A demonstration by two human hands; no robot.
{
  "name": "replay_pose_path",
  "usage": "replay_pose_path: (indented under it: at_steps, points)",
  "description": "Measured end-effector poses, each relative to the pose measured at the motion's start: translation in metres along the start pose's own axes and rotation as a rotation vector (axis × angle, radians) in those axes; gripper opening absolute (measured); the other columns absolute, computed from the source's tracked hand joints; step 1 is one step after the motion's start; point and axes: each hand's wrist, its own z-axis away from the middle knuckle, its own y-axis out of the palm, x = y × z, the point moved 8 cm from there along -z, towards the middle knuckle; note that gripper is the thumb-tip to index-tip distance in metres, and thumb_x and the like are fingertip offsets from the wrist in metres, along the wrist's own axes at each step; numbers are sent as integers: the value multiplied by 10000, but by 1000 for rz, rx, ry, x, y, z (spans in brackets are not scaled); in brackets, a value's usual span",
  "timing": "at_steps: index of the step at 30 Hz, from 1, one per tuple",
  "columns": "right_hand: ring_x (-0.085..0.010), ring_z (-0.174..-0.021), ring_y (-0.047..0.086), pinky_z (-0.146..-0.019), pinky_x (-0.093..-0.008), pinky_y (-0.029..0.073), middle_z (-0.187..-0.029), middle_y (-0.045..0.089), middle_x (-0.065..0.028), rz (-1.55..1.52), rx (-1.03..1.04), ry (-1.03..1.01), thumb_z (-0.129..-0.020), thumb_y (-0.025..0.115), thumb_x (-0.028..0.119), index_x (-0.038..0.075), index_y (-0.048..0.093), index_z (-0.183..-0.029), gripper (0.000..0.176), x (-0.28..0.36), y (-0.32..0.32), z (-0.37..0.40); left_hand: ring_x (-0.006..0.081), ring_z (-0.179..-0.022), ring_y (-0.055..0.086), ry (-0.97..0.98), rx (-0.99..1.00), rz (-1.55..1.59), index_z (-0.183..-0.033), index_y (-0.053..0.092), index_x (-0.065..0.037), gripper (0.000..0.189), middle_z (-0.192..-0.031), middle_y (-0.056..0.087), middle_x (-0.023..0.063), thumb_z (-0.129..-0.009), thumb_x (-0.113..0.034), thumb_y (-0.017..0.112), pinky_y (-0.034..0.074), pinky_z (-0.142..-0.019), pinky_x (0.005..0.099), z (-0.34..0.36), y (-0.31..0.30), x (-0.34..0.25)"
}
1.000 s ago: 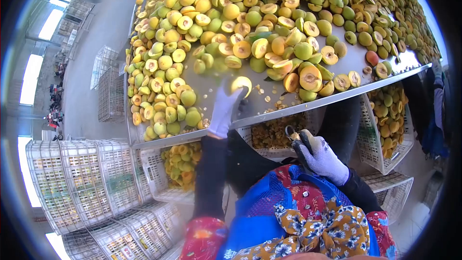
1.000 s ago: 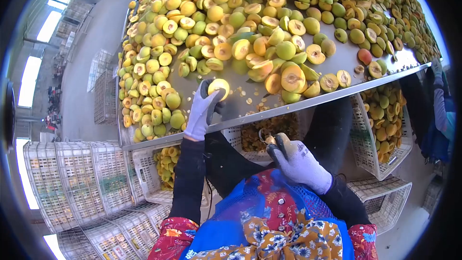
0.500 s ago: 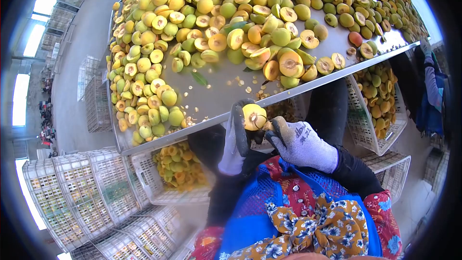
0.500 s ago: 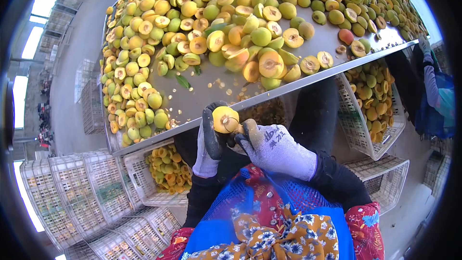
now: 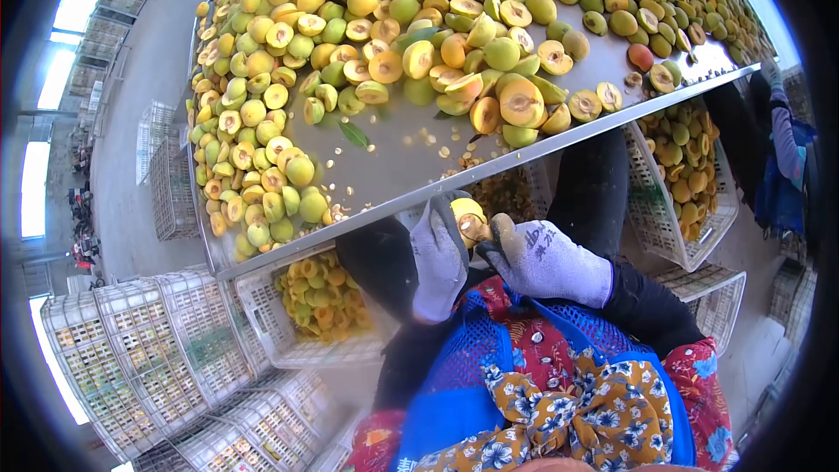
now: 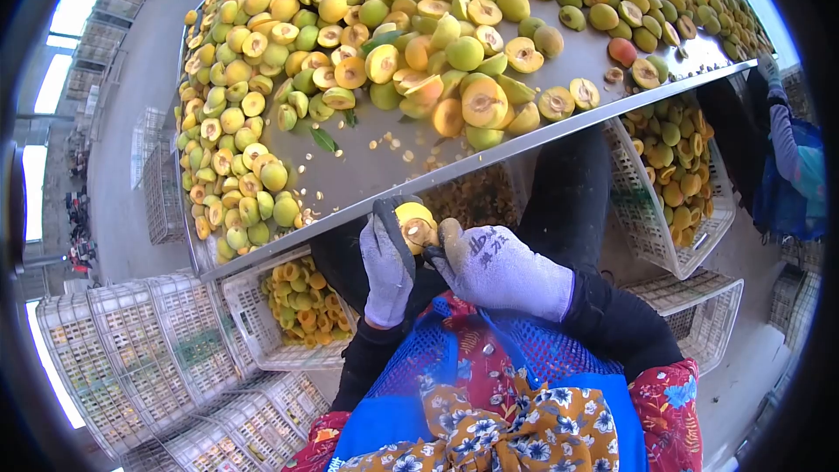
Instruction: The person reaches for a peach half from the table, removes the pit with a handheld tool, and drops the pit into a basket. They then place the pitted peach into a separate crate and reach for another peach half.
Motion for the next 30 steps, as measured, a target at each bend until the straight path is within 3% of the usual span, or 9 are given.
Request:
replay_pose_path:
  at_steps: [5,7,8,10,13,19,22,24,30]
  points:
    - [-309,-571,600,-546,-372,496,-646,579,-159,-428,-52,-150,-976,537,242,-13,505,-967,257,-4,7,0,205,-828,643,28,-88,-129,-1003,618,33,324,-908,664,114,-1045,-216,414,509,-770,332,0,4,-15]
    - [-185,-509,539,-478,-280,437,-619,529,-67,-1051,169,55,-1006,506,329,19,542,-955,316,-13,18,-1,227,-831,650,126,-81,-137,-1013,618,35,324,-926,664,135,-1041,-210,409,510,-778,342,0,4,-19]
    - [-88,-463,489,-411,-214,384,-607,492,4,-1524,385,373,-1025,484,401,45,568,-949,373,-14,36,8,251,-832,659,171,-70,-90,-1025,619,36,320,-934,665,156,-1036,-208,411,511,-784,349,-1,5,-21]
    - [-80,-398,433,-359,-198,352,-593,481,-3,-2071,668,458,-1020,487,412,53,573,-967,373,-5,49,17,268,-829,669,180,-22,83,-1040,619,38,330,-944,666,175,-1034,-211,402,512,-785,352,-3,8,-13]
    - [-70,-374,405,-339,-190,339,-582,468,-1,-2466,875,428,-1023,467,429,42,566,-985,402,4,55,18,244,-817,669,97,80,300,-1042,624,38,361,-948,670,162,-1040,-222,373,514,-770,340,-5,18,7]
    - [-68,-370,398,-334,-193,331,-565,441,10,-2149,601,470,-1033,432,429,28,551,-1021,418,-26,71,23,210,-823,655,100,262,-19,-980,653,13,327,-910,671,135,-1033,-208,419,511,-753,330,-10,30,5]
    - [-66,-371,400,-337,-195,333,-568,452,7,-2467,832,459,-1030,441,429,26,554,-1008,419,-23,77,27,200,-831,645,233,321,-116,-1008,640,5,244,-910,661,122,-1002,-188,491,508,-765,323,-10,33,12]
    - [-63,-371,404,-334,-193,332,-573,464,3,-2441,779,468,-1025,451,432,22,559,-988,426,-27,78,24,184,-837,638,318,398,-68,-1059,615,2,218,-933,654,104,-968,-190,568,505,-781,314,-14,38,10]
    - [-75,-376,421,-335,-182,339,-583,485,-4,-2077,604,518,-1012,490,441,33,567,-978,417,-32,69,26,140,-754,640,-271,357,468,-937,641,10,510,-786,655,68,-1025,-439,416,519,-697,264,-6,52,31]
